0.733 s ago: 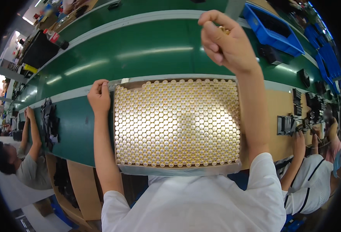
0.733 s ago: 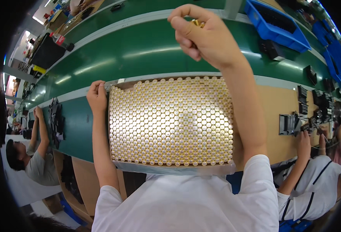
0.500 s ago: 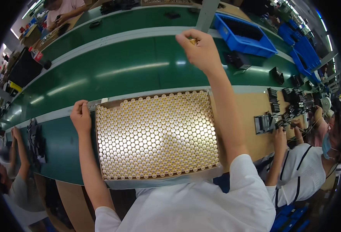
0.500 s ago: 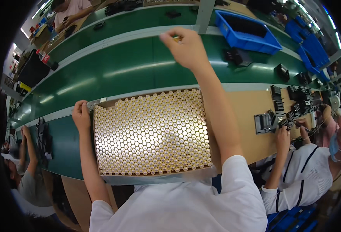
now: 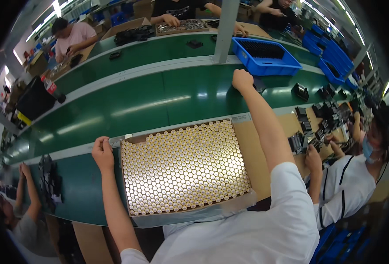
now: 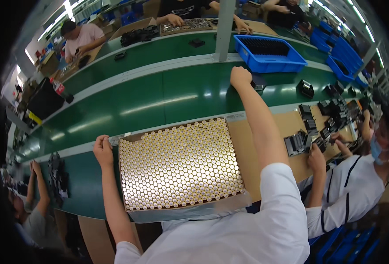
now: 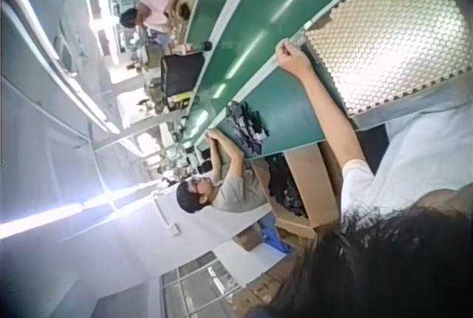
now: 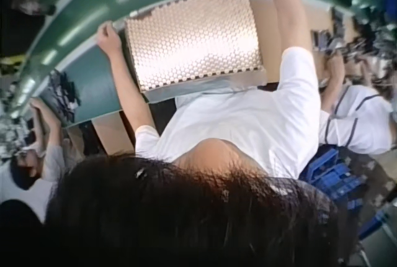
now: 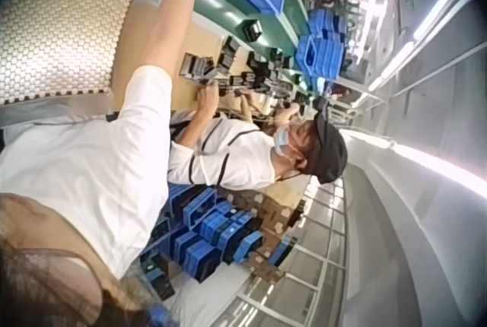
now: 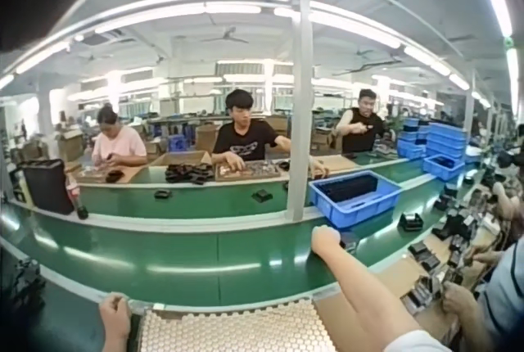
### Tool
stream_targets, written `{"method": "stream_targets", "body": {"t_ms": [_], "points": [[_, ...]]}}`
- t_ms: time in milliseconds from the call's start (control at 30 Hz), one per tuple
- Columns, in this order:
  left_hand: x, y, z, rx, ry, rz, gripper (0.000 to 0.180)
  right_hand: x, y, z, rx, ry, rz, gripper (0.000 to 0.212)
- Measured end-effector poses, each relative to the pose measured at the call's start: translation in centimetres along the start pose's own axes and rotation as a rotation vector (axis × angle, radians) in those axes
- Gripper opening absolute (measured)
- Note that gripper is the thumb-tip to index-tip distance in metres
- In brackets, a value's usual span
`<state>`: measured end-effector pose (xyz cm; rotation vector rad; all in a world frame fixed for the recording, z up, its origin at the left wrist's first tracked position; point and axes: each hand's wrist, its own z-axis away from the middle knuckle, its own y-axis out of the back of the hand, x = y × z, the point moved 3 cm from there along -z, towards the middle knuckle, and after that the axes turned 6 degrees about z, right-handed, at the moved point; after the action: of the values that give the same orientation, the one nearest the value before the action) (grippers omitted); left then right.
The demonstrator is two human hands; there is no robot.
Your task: Assembling small metal components into black plastic housing units on a factory line.
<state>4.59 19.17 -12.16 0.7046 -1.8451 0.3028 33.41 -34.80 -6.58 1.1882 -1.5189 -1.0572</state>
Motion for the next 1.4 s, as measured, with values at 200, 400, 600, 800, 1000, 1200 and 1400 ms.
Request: {"method": "stream_targets", "body": {"t_ms": [200,400,600,800,1000,1200,1400], "points": [[-0.2,-0.8,-0.5,-0.064,-0.059,-0.071,0.013,-2.1,0.4,-0.1,0.016,-0.019,-0.072,0.020],[3.1,-1.4,-0.9,-0.080,-0.078,-0.164,0.023,-3.5,4.0,1.9,-0.011,0.133,-0.340,0.020],[13.2,-6.0,-2.7,-0.251,-0.109,-0.209,0.045,-4.5,8.9,5.6,-0.345,0.222,-1.128,0.019],[20.1,-19.0,-3.9,-0.711,-0.335,-0.331,0.058,-4.4,8.8,6.8,-0.638,0.326,-1.627,0.016],[16.7,-29.3,-5.6,-0.944,-0.384,-0.336,0.051,-5.2,7.1,6.8,-0.718,0.366,-1.652,0.015],[15.8,-34.4,-5.0,-1.048,-0.116,-0.282,0.030,-3.4,6.0,5.8,-0.626,0.239,-1.629,0.018],[14.5,-36.1,-5.3,-0.974,-0.031,-0.216,0.022,-2.9,7.0,5.5,-0.414,-0.083,-1.576,0.018]]}}
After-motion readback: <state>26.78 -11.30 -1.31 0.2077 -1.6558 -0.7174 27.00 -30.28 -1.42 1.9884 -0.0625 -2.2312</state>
